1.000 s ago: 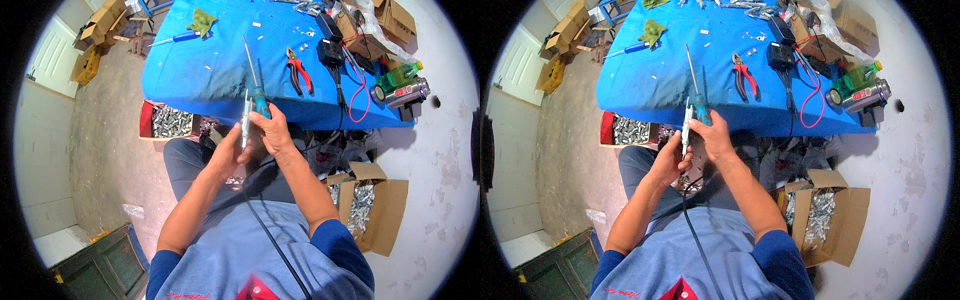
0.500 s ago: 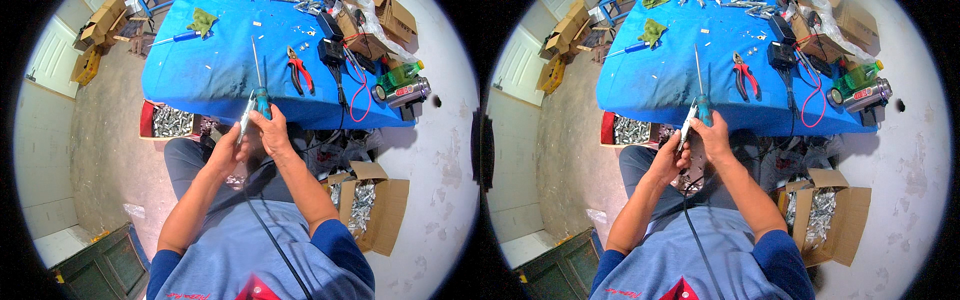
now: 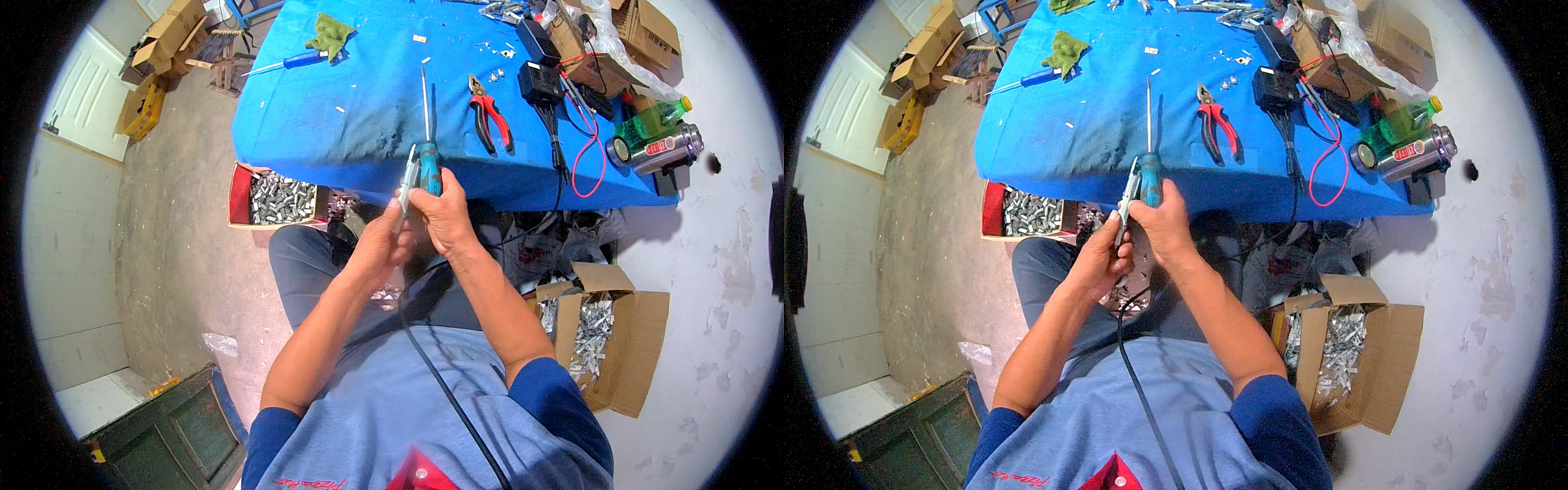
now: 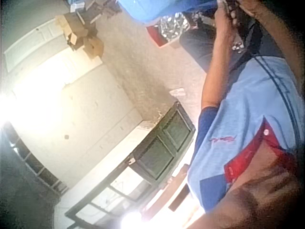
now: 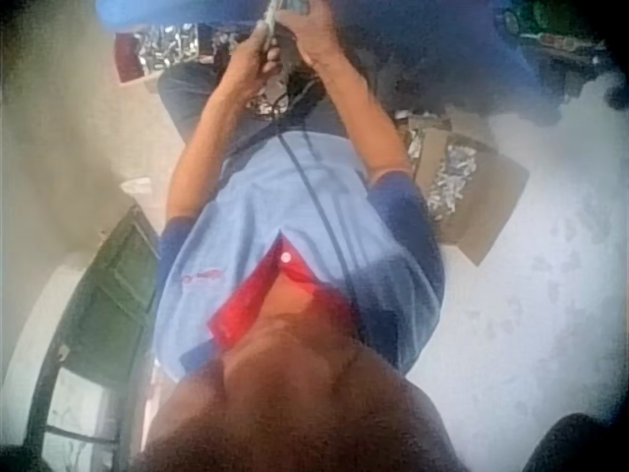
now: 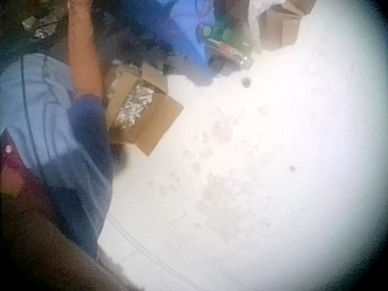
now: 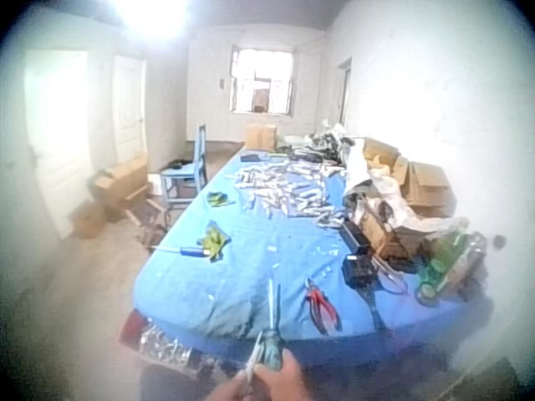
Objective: The person assembles metal components using a screwdriver and pliers while working over a table.
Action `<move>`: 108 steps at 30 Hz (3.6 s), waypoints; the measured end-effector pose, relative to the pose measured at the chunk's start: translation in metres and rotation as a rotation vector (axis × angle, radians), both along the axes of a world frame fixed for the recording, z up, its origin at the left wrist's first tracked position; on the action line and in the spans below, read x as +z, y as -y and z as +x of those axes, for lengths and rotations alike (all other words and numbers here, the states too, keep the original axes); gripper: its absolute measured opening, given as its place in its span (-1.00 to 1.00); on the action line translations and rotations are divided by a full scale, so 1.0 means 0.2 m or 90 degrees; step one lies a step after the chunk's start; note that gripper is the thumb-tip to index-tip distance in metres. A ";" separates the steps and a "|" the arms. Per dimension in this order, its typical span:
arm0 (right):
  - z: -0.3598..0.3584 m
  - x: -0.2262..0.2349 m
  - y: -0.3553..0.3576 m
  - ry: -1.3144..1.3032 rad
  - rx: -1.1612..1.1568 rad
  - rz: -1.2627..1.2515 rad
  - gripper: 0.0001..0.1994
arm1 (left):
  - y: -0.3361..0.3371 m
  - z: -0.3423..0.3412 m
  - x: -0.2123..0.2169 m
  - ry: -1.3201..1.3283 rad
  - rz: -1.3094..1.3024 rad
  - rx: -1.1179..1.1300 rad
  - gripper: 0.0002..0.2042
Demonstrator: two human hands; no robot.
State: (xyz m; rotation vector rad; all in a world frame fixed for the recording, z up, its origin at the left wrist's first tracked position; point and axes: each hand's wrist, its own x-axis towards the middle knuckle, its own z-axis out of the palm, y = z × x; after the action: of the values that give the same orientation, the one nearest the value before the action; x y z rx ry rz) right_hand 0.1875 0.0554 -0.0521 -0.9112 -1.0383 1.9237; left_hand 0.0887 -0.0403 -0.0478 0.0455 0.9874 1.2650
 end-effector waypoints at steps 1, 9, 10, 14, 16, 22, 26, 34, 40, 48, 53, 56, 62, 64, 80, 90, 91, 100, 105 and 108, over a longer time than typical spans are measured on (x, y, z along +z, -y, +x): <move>0.00 0.01 0.00 0.018 0.006 0.001 -0.69 | 0.00 0.01 0.01 -0.001 -0.005 0.003 -0.58; 0.00 0.04 0.00 0.011 0.025 0.004 -0.71 | 0.01 0.00 0.02 0.011 -0.002 -0.016 -0.55; 0.00 0.01 0.00 -0.010 0.012 0.012 -0.73 | 0.01 -0.01 0.01 0.023 0.001 -0.020 -0.55; 0.04 0.00 -0.02 0.023 0.034 0.004 -0.76 | 0.03 -0.04 0.00 0.052 0.023 -0.033 -0.54; 0.04 -0.01 -0.01 0.026 0.034 0.023 -0.77 | 0.03 -0.05 -0.02 0.072 0.034 -0.038 -0.53; 0.04 0.00 -0.01 0.014 0.021 0.019 -0.77 | 0.03 -0.04 0.02 0.053 0.023 -0.043 -0.53; 0.04 -0.01 -0.01 0.033 0.010 0.040 -0.75 | 0.04 -0.04 0.00 0.073 0.040 -0.051 -0.53; 0.03 -0.03 0.00 0.060 -0.009 0.092 -0.73 | 0.04 -0.04 0.00 0.093 0.037 -0.058 -0.52; 0.03 -0.06 0.00 0.026 -0.015 0.079 -0.72 | 0.03 -0.02 0.03 -0.134 0.093 -0.078 -0.51; 0.02 -0.04 0.01 0.032 -0.029 0.101 -0.71 | 0.02 0.00 0.11 -0.061 0.051 -0.049 -0.49; 0.01 -0.03 0.01 0.019 -0.011 0.074 -0.72 | 0.03 -0.01 0.06 -0.145 0.094 -0.078 -0.48; 0.02 -0.04 0.01 0.022 -0.013 0.083 -0.73 | 0.02 0.00 0.12 -0.013 0.027 -0.031 -0.48; 0.01 -0.05 0.01 0.007 -0.010 0.057 -0.74 | 0.01 0.01 0.18 0.059 -0.006 0.009 -0.49; 0.01 -0.05 0.01 0.013 -0.008 0.062 -0.74 | 0.00 0.01 0.18 0.069 -0.009 0.016 -0.49; 0.02 -0.04 0.04 -0.048 0.009 -0.013 -0.73 | 0.00 0.03 0.18 -0.011 -0.011 0.056 -0.51; 0.05 0.00 0.03 -0.090 0.035 -0.098 -0.78 | 0.03 -0.05 -0.05 0.036 0.007 0.033 -0.51; 0.05 0.00 0.03 -0.096 0.037 -0.101 -0.78 | 0.03 -0.05 -0.06 0.034 0.004 0.035 -0.51; 0.13 0.06 0.03 0.129 -0.007 0.067 -0.59 | 0.02 -0.06 -0.05 -0.009 -0.016 0.048 -0.51; 0.36 0.15 0.03 0.177 0.000 0.147 -0.47 | -0.01 -0.10 -0.05 -0.036 -0.026 0.043 -0.50; 0.48 0.24 0.04 0.236 0.038 0.157 -0.49 | -0.04 -0.11 -0.01 -0.061 -0.030 0.041 -0.50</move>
State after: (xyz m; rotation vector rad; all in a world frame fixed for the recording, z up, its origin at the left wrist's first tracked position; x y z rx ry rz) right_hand 0.2841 0.0471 -0.0036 -1.1265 -1.4959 1.6590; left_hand 0.0668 -0.0313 -0.0505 0.0380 1.1081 1.3069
